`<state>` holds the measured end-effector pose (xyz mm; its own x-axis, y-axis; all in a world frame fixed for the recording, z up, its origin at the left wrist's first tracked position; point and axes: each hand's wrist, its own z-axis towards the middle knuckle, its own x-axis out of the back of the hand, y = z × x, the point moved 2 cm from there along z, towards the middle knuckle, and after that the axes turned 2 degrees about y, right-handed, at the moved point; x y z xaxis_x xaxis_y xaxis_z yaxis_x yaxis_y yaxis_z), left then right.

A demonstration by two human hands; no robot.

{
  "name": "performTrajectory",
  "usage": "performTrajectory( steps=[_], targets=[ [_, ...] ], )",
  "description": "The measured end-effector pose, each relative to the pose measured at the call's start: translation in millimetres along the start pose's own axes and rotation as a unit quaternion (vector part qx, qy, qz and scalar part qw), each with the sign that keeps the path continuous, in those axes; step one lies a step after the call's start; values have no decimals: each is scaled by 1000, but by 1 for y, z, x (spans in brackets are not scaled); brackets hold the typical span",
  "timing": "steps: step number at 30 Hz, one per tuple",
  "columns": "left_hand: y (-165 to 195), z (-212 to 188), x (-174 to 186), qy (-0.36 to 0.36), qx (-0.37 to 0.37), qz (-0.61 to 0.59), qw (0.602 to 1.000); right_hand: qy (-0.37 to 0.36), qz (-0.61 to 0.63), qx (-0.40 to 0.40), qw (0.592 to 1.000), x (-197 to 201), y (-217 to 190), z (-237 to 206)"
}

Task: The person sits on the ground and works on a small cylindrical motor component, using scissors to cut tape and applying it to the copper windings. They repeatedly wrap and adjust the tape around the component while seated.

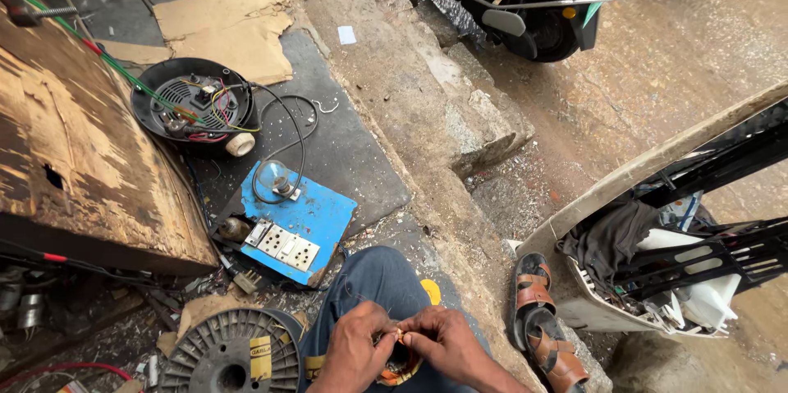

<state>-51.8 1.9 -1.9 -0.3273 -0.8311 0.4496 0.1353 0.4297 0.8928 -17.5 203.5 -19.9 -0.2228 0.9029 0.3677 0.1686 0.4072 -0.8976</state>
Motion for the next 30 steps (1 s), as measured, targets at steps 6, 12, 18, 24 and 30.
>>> performTrajectory(
  steps=[6, 12, 18, 24, 30],
  targets=[
    [2, 3, -2, 16, -14, 14, 1000, 52, 46, 40, 997, -10, 6, 3],
    [-4, 6, -5, -3, 24, 38, 999, -18, 89, -55, 994, -3, 14, 15],
    [-1, -28, -15, 93, -64, -67, 991, -38, 150, -71, 985, -4, 17, 11],
    [-9, -37, -35, 174, -113, -31, 978, -57, 111, -124, 984, 0, 16, 1],
    [1, -47, -34, 193, -68, -64, 977, 70, 61, -4, 996, 27, -13, -3]
  ],
)
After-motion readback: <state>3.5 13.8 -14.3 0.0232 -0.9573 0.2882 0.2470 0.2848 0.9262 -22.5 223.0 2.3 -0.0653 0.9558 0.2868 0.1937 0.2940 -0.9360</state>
